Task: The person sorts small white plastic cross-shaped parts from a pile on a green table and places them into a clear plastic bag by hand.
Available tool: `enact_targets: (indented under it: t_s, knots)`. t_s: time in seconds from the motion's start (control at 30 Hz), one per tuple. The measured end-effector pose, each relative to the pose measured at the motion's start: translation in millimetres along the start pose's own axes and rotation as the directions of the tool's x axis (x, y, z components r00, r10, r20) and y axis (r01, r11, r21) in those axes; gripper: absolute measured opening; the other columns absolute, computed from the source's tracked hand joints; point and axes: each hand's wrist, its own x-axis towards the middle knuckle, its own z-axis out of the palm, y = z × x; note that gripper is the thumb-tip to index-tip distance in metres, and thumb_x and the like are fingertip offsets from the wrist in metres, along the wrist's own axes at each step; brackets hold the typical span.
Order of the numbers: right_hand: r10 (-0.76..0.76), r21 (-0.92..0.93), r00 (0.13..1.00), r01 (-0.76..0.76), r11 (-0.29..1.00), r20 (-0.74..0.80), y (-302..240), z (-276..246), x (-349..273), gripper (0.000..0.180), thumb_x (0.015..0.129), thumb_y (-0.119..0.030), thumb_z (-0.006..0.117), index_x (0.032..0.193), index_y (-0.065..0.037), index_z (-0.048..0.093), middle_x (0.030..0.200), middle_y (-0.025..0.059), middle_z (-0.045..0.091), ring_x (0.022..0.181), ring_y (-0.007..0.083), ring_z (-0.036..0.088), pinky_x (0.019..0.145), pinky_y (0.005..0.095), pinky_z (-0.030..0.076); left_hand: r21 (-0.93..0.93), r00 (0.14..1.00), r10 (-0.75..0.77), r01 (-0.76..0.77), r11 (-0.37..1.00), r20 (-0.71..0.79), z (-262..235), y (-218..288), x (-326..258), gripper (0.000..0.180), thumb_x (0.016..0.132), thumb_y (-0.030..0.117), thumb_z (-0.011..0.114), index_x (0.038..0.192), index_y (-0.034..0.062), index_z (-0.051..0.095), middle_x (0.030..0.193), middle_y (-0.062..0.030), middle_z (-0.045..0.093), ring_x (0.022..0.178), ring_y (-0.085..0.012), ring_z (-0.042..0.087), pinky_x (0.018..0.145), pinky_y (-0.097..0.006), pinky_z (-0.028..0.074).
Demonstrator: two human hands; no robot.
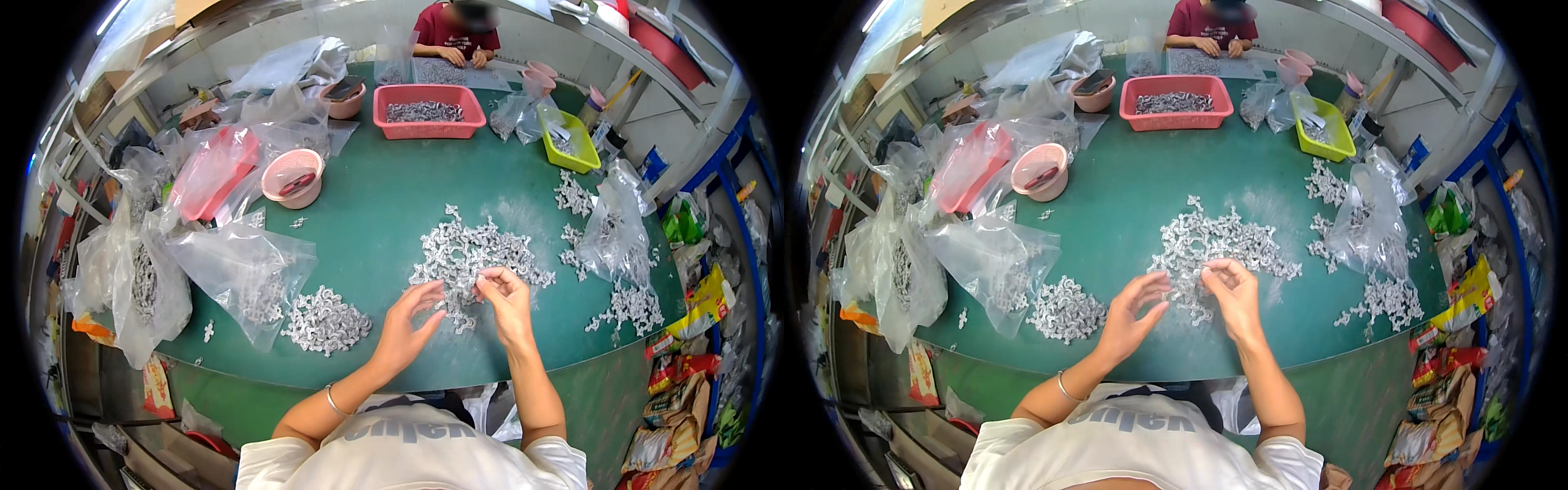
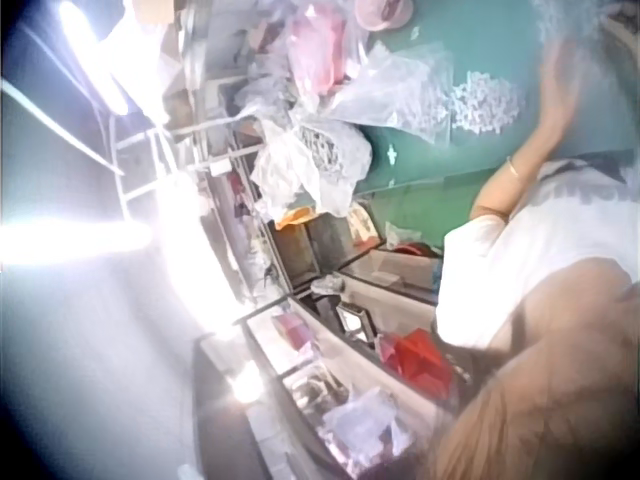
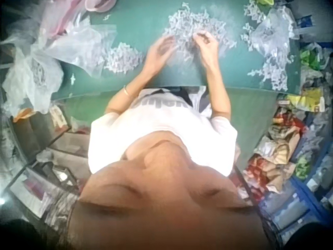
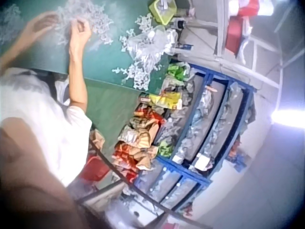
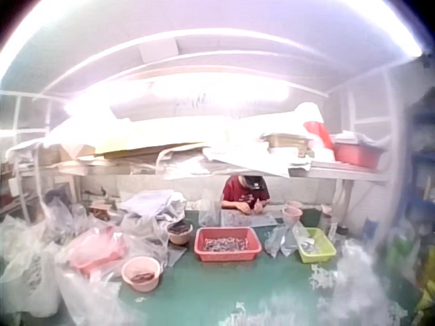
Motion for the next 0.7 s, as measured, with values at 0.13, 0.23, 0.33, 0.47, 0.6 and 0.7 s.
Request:
enact_targets:
  t_s: [0.13,0.23,0.33,0.47,0.6,0.7]
  knots:
    - [-0.010,0.086,1.000,0.009,0.996,0.007,-14,10,-20,0.009,0.082,-0.002,0.059,0.090,0.001,0.057,0.078,0.0043,0.060,0.071,0.0102,0.057,0.062,0.0215,0.043,0.002,0.999,0.043,-0.043,0.999,-0.007,9,24,6,0.045,0.076,-0.007,0.061,0.118,0.0003,0.049,0.109,-0.0089,0.052,0.101,-0.0171,0.053,0.083,-0.028,0.046]
    - [-0.006,0.121,1.000,0.003,0.993,0.021,-20,13,-30,0.010,0.082,0.000,0.059,0.091,0.001,0.057,0.081,0.0048,0.060,0.073,0.0101,0.057,0.064,0.0212,0.044,0.002,0.998,0.044,-0.045,0.999,0.033,10,25,2,0.041,0.075,-0.008,0.062,0.115,-0.0011,0.052,0.107,-0.0084,0.054,0.098,-0.0151,0.053,0.080,-0.026,0.048]
    - [-0.055,0.125,0.998,0.055,0.991,-0.007,-28,20,-37,0.014,0.081,0.001,0.059,0.095,0.003,0.057,0.084,0.0055,0.059,0.076,0.0095,0.056,0.066,0.0208,0.044,-0.181,1.000,-0.018,0.019,0.983,0.005,9,31,0,0.037,0.075,-0.009,0.062,0.111,-0.0035,0.054,0.107,-0.0086,0.055,0.100,-0.0140,0.052,0.080,-0.025,0.049]
    - [-0.129,-0.038,0.992,0.129,0.991,-0.001,-38,20,-46,0.018,0.079,0.003,0.060,0.097,0.004,0.057,0.085,0.0065,0.059,0.077,0.0102,0.054,0.069,0.0213,0.043,-0.340,0.999,-0.030,0.017,0.940,-0.036,8,36,-3,0.030,0.077,-0.006,0.061,0.107,-0.0055,0.056,0.104,-0.0130,0.057,0.091,-0.0165,0.058,0.076,-0.027,0.051]
    - [-0.351,-0.208,0.930,0.367,0.907,0.111,-34,11,-46,0.013,0.079,0.002,0.060,0.092,0.004,0.058,0.081,0.0073,0.058,0.074,0.0122,0.053,0.068,0.0234,0.043,-0.340,0.996,-0.086,0.072,0.938,-0.028,4,44,-5,0.020,0.082,-0.001,0.059,0.100,-0.0074,0.059,0.091,-0.0144,0.062,0.076,-0.0171,0.062,0.069,-0.027,0.052]
    - [-0.374,-0.162,0.920,0.389,0.907,0.116,-31,12,-48,0.007,0.080,0.002,0.060,0.086,0.004,0.057,0.079,0.0086,0.058,0.071,0.0131,0.053,0.066,0.0247,0.043,-0.372,0.987,-0.156,0.155,0.915,0.027,2,43,-5,0.015,0.086,0.007,0.056,0.091,-0.0065,0.061,0.078,-0.0120,0.063,0.065,-0.0155,0.061,0.060,-0.026,0.051]
